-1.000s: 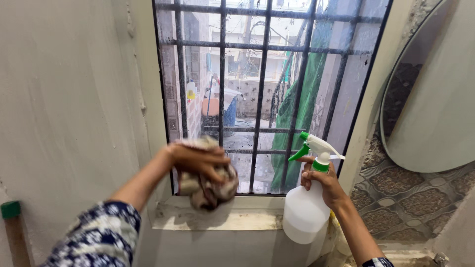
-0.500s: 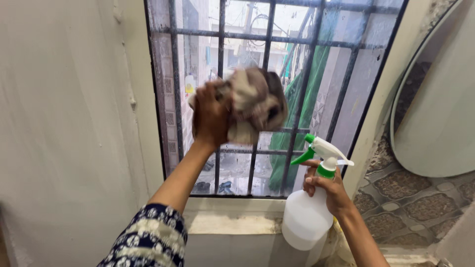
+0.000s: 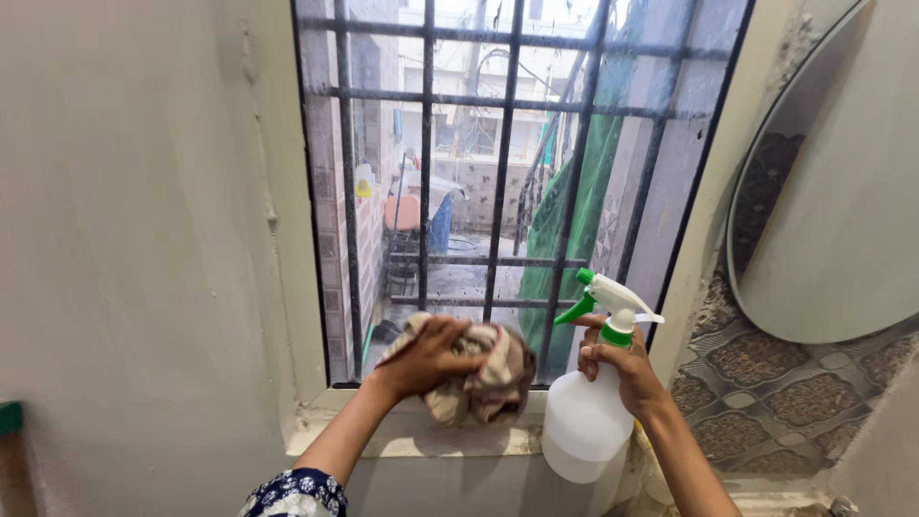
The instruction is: The person cleans a window with metal security bars using a cloth and a spray bottle. They repeatedly wipe the glass surface and the bars while holding the spray bottle in the other hand.
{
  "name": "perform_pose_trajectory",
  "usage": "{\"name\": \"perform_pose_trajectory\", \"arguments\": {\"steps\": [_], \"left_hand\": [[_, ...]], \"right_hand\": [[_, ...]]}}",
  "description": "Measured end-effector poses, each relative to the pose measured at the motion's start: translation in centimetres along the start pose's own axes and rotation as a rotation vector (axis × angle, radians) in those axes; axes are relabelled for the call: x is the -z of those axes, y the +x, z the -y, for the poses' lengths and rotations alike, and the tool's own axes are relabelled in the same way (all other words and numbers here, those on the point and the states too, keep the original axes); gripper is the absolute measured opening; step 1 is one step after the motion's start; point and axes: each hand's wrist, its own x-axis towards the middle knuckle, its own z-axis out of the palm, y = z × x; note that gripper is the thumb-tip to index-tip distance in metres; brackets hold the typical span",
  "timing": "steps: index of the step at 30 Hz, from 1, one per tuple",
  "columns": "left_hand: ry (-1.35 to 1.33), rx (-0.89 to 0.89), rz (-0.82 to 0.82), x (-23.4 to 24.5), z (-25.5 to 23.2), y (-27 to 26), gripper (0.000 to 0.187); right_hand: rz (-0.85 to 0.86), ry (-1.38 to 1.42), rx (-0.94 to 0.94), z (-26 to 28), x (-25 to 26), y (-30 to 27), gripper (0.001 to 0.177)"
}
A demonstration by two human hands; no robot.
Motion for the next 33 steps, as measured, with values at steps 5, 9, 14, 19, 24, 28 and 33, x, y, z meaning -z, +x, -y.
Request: {"name": "perform_pose_trajectory", "arguments": {"steps": [5, 9, 14, 19, 24, 28, 33], "left_hand": [[0.100, -0.564, 0.531, 5.2, 2.0, 2.4, 0.066], [0.276, -0.589, 0.524, 10.6, 6.7, 5.7, 0.081], [0.328, 0.027, 0.093, 15.6, 13.0, 10.7, 0.038], [0.445, 0.642, -0.455, 12.6, 8.9, 14.1, 0.056], [0.205, 0.391, -0.413, 5.6, 6.0, 10.4, 0.032], [0.061, 0.037, -0.277, 0.7, 4.6, 6.0, 0.022], [0.057, -0.019, -0.145, -1.6, 1.4, 1.2, 0.037]], "right_hand": [[0.027, -0.012, 0.016, 0.2, 0.1, 0.0, 0.048], [0.024, 0.014, 0.017, -0.1, 0.3, 0.1, 0.048], [0.016, -0.014, 0.010, -0.3, 0.3, 0.3, 0.047], [-0.009, -0.008, 0.002, -0.2, 0.2, 0.3, 0.048], [-0.017, -0.005, 0.017, -0.3, 0.2, 0.0, 0.049], [-0.021, -0.008, 0.009, -0.1, 0.2, -0.1, 0.050], [-0.025, -0.007, -0.001, -0.1, 0.1, -0.2, 0.050]]}}
